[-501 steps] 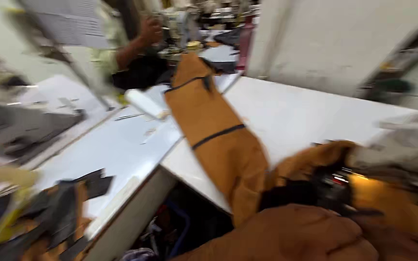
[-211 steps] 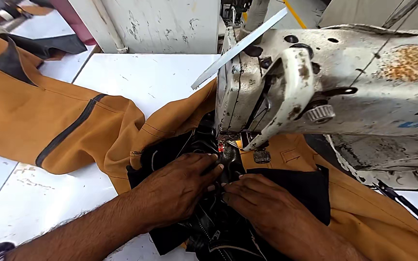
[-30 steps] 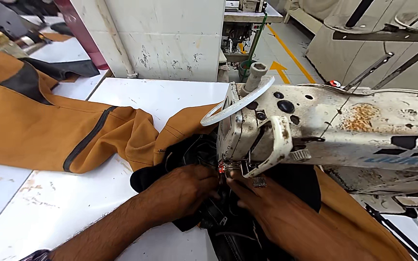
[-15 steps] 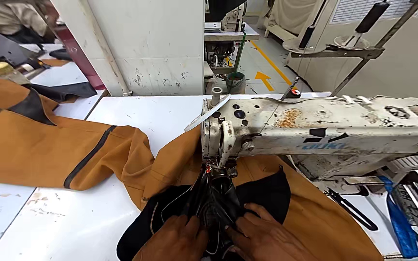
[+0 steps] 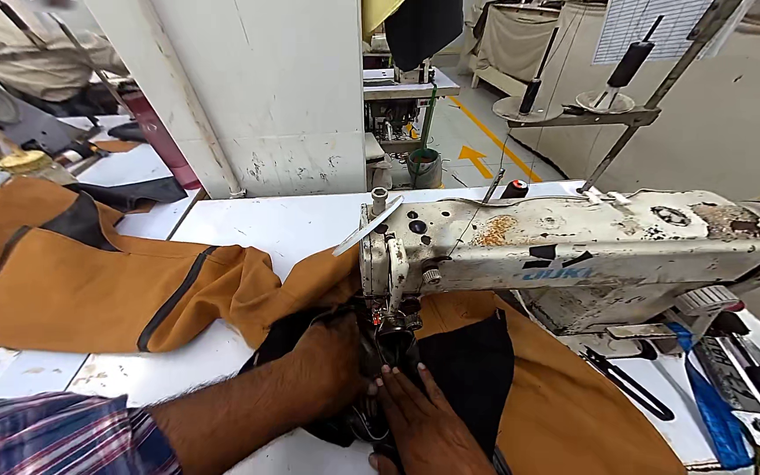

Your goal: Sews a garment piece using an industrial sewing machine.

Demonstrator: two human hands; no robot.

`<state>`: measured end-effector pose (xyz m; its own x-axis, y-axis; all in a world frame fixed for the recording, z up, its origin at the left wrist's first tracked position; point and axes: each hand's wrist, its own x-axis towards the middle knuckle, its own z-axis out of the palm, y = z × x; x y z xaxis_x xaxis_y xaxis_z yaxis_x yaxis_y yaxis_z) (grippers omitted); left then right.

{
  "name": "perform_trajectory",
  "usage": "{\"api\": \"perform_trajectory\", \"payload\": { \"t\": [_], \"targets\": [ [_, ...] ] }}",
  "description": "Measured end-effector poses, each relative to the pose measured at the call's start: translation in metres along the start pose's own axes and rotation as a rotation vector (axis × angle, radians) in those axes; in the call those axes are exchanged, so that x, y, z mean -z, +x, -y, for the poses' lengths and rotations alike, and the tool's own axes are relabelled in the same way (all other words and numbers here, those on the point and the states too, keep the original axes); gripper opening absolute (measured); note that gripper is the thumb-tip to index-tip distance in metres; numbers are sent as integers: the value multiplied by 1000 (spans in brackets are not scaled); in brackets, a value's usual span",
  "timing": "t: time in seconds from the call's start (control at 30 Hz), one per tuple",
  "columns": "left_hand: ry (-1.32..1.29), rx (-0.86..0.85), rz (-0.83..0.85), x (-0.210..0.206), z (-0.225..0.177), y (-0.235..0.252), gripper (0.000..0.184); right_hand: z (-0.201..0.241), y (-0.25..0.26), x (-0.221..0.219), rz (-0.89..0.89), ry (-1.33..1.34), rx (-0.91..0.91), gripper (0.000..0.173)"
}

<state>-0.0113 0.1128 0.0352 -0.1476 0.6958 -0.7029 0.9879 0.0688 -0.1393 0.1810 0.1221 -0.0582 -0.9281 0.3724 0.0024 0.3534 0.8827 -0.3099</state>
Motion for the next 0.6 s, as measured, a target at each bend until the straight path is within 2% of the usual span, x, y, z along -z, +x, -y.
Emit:
{"api": "perform_trajectory", "payload": {
  "t": [0.1,0.17,0.23,0.3,0.37,0.4,0.43,0.5,0.53,0.6],
  "targets": [
    [22,-51,-88,-9,14,12,96,10,2,-6,-31,6,-34,74],
    [-33,-175,-238,-25,21,11,77,13,1,-8,-30,8,-38,73],
    [-209,-372,-423,-44,29,2,63,14,-3,-9,-44,17,-36,71],
    [-357,-546,-479,-65,35,-13,69,11,-9,-8,-50,60,-13,75],
    [-315,-607,-448,-86,40,-19,96,5,-16,-2,9,118,21,90],
    [-252,-601,-477,-98,41,-15,106,3,-18,1,41,135,35,91],
    [-197,-580,-533,-107,40,-11,111,2,-18,3,59,142,42,84],
    [-122,-523,-650,-114,33,-6,111,5,-16,1,-13,101,36,54],
    [-95,-488,-710,-115,28,-3,109,9,-14,-5,-127,55,22,39],
    [-19,-402,-859,-114,17,3,106,15,-10,-17,-315,-19,-16,26]
  ]
}}
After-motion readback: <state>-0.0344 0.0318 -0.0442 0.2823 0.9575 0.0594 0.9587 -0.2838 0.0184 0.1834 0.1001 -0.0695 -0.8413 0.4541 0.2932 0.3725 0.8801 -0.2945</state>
